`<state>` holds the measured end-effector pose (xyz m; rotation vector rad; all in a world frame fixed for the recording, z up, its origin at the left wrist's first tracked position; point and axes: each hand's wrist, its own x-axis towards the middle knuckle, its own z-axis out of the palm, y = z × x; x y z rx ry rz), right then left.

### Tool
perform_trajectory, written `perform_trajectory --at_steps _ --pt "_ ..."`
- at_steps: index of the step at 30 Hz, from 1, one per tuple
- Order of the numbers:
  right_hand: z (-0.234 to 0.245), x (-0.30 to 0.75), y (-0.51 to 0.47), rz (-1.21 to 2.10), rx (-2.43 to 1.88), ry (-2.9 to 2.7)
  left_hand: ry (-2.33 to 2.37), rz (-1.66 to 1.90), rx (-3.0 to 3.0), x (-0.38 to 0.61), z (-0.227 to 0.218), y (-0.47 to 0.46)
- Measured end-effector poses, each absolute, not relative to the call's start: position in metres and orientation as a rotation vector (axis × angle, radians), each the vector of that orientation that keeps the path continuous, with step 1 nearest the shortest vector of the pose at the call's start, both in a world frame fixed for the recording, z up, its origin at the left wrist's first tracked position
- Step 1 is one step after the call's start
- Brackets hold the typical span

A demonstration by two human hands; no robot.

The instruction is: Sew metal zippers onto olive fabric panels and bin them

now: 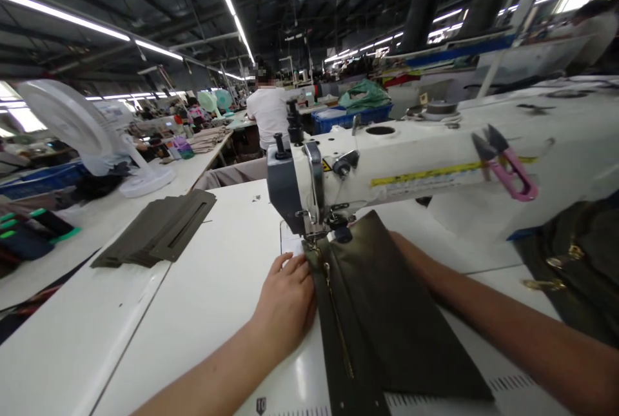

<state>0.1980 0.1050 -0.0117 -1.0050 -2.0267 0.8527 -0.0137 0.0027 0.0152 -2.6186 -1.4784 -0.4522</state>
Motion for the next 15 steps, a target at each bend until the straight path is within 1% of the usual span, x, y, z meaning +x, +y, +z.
perform_trajectory --at_steps 5,9,15 --pt "0.004 0.214 0.111 0.814 -1.312 -1.899 -1.488 -0.449 -2.557 -0.011 0.010 -0.002" --pt "0.002 0.214 0.115 0.858 -1.275 -1.988 -1.467 -0.488 -2.561 -0.013 0.010 -0.001" --pt "-0.002 0.216 0.119 0.674 -1.263 -2.086 -1.444 -0.486 -2.586 -0.014 0.012 0.001"
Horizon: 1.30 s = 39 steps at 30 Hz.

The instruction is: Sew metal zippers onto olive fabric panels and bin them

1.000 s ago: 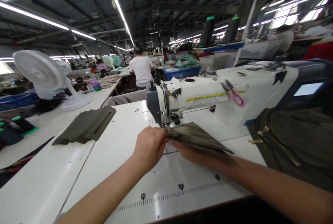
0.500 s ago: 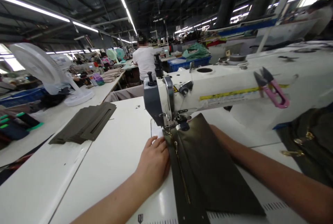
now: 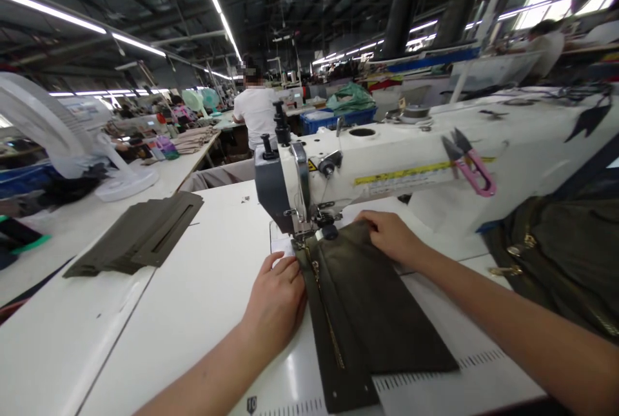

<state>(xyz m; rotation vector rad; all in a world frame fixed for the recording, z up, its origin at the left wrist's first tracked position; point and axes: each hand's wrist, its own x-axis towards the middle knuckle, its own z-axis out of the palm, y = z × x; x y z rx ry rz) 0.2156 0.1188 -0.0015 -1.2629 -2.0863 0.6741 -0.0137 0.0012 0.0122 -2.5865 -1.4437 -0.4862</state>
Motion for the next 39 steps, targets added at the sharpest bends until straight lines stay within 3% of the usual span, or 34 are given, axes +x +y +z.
perform_trajectory --at_steps 5,11,17,19,24,32,39 --pt "0.005 0.215 0.114 0.639 -1.238 -2.073 -1.446 -0.574 -2.542 -0.013 0.009 -0.001" --pt "-0.002 0.197 0.116 -0.136 -1.444 -2.297 -1.397 -0.574 -2.528 -0.013 0.011 0.001" --pt "0.004 0.184 0.104 -0.343 -1.374 -2.340 -1.422 -0.643 -2.516 -0.014 0.010 0.001" --pt "0.005 0.176 0.090 -0.337 -1.192 -2.382 -1.467 -0.690 -2.494 -0.014 0.008 -0.001" --pt "-0.010 0.158 0.058 0.030 -0.763 -2.341 -1.587 -0.859 -2.352 -0.017 -0.001 0.000" --pt "-0.016 0.159 0.060 0.089 -0.713 -2.456 -1.227 -0.739 -2.587 -0.025 -0.010 0.014" --pt "-0.011 0.163 0.062 0.082 -0.659 -2.505 -1.217 -0.650 -2.626 -0.021 -0.005 0.014"
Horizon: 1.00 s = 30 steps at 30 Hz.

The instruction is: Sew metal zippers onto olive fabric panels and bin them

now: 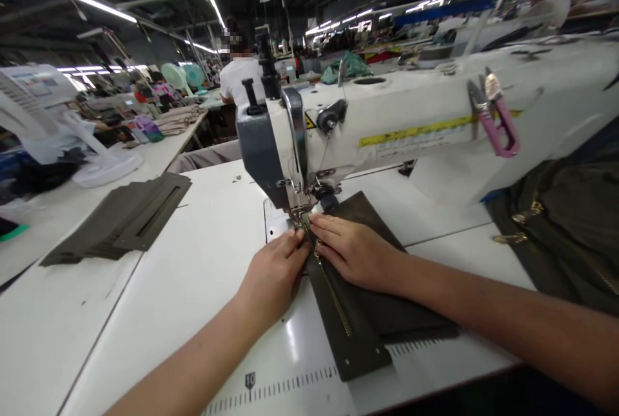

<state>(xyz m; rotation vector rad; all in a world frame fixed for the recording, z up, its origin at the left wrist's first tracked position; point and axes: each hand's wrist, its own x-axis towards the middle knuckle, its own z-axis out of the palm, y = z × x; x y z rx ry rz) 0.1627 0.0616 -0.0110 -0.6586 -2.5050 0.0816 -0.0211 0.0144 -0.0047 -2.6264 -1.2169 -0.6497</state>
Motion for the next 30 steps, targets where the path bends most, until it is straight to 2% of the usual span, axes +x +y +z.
perform_trajectory --at_steps 20,25,30 --pt "-0.005 0.153 0.058 0.114 -0.701 -2.406 -1.185 -0.707 -2.573 -0.029 0.004 0.014" --pt "0.000 0.158 0.039 -0.053 -0.818 -2.466 -1.152 -0.694 -2.640 -0.023 0.009 -0.015" --pt "0.006 0.176 -0.007 0.124 -0.636 -2.533 -1.230 -0.736 -2.638 -0.018 0.007 -0.033"
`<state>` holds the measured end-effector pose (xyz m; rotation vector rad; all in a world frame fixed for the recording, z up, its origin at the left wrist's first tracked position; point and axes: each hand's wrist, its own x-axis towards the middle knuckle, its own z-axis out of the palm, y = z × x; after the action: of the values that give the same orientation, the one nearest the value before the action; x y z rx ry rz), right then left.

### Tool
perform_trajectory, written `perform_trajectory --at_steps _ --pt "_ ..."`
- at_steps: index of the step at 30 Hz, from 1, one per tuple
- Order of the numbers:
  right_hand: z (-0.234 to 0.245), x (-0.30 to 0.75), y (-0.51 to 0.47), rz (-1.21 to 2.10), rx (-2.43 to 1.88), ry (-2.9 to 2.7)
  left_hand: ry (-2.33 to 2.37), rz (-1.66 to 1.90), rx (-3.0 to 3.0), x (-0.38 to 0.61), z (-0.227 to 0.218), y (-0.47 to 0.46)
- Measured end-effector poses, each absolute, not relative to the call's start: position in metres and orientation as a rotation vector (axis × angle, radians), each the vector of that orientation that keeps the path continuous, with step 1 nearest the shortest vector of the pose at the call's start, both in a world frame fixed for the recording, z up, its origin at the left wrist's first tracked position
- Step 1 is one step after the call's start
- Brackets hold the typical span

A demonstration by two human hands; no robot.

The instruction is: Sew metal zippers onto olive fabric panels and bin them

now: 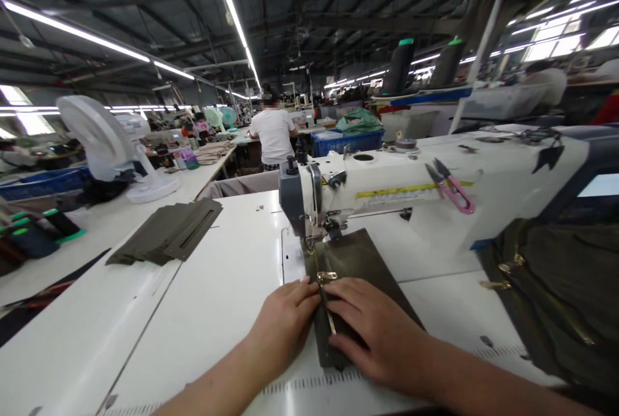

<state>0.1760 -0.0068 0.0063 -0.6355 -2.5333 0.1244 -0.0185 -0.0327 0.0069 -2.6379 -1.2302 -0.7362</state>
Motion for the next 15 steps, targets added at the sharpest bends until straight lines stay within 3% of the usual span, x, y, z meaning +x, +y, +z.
perform_trajectory --at_steps 15 --pt "-0.017 0.161 -0.021 -0.013 -0.568 -2.421 -1.255 -0.693 -2.648 -0.019 0.001 -0.030"
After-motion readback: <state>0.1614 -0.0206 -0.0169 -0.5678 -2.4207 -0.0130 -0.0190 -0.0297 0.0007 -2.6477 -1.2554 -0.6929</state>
